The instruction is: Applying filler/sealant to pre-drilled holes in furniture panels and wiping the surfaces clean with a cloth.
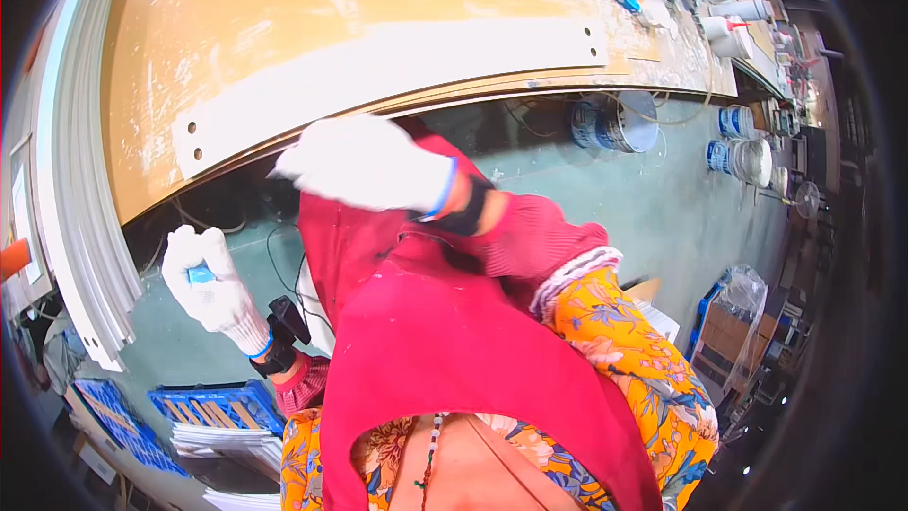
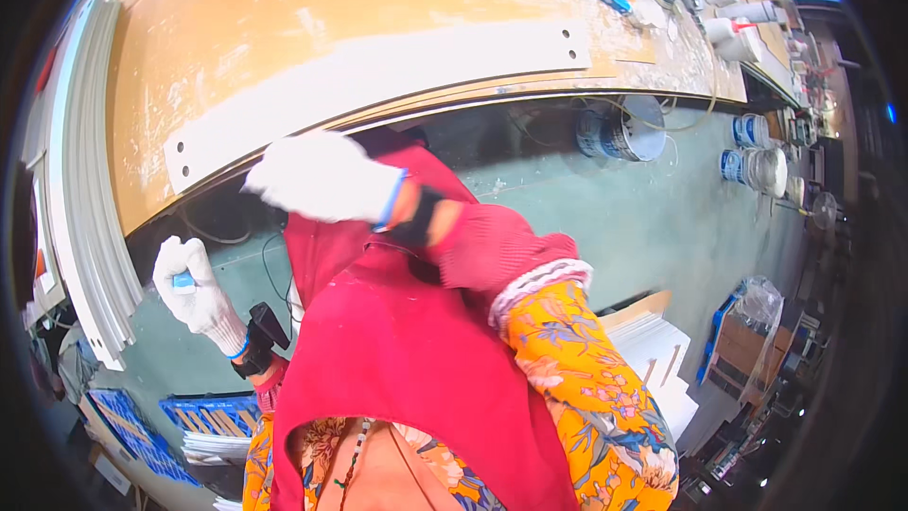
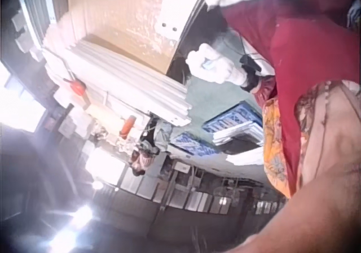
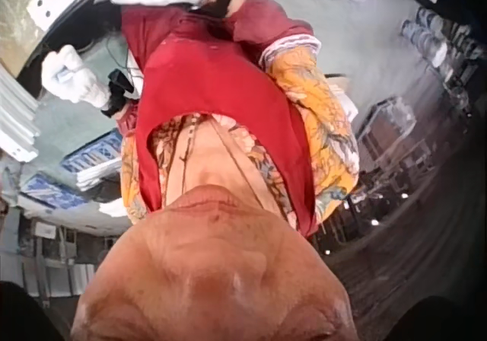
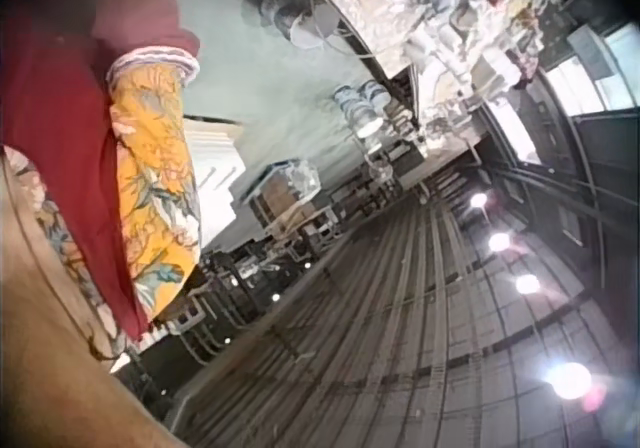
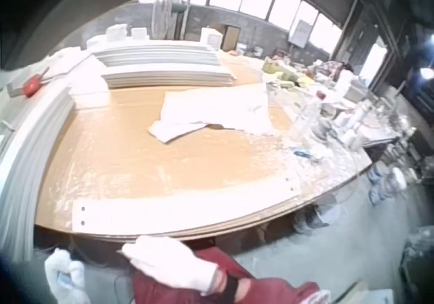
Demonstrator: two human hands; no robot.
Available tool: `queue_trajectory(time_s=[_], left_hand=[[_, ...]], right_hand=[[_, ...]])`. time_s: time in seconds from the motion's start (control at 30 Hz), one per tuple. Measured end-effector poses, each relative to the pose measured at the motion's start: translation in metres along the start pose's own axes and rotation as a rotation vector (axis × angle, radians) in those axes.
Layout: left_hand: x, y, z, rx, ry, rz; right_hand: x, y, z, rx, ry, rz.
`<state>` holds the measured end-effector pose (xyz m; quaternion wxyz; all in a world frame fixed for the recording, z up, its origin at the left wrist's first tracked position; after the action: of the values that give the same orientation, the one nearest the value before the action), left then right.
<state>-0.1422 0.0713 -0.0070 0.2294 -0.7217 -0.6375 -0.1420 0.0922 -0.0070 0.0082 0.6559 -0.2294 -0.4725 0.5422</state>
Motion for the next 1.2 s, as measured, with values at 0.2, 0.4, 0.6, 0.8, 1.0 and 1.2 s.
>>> queue_trajectory(time_s=[0.2, 0.4, 0.6, 0.8, 1.0, 1.2], left_hand=[[0.003, 0.043, -0.013, 0.120, -0.224, 0.222], [-0.005, 0.112, -0.048, -0.117, -0.253, 0.685], [-0.014, 0.168, -0.077, -0.287, -0.597, 1.035], [-0.025, 0.210, -0.086, -0.725, -0.703, 0.923], [-0.027, 0.248, -0.105, -0.406, -0.637, 1.088], [-0.042, 0.250, -0.094, -0.608, -0.765, 1.119]], right_hand=[[-0.137, -0.138, -0.146, -0.516, 0.730, -0.190], [-0.233, -0.209, -0.256, -1.329, 0.693, 0.092], [-0.232, -0.230, -0.292, -1.283, 0.430, 0.048], [-0.159, -0.195, -0.132, -0.802, 0.513, -0.231], [-0.120, -0.111, -0.051, 0.526, 0.596, -0.242], [-0.137, -0.080, -0.053, 0.820, 0.702, -0.289]])
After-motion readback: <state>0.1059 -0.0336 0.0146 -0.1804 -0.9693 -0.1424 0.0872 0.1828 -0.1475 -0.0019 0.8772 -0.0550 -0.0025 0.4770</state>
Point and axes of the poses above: each hand's wrist, its own x-axis towards the middle knuckle, its own y-axis out of the palm, z = x × y, the point moved 4 cm from there along x, towards the middle knuckle, and after that the axes turned 11 degrees about -x, right-handed, at the moved point
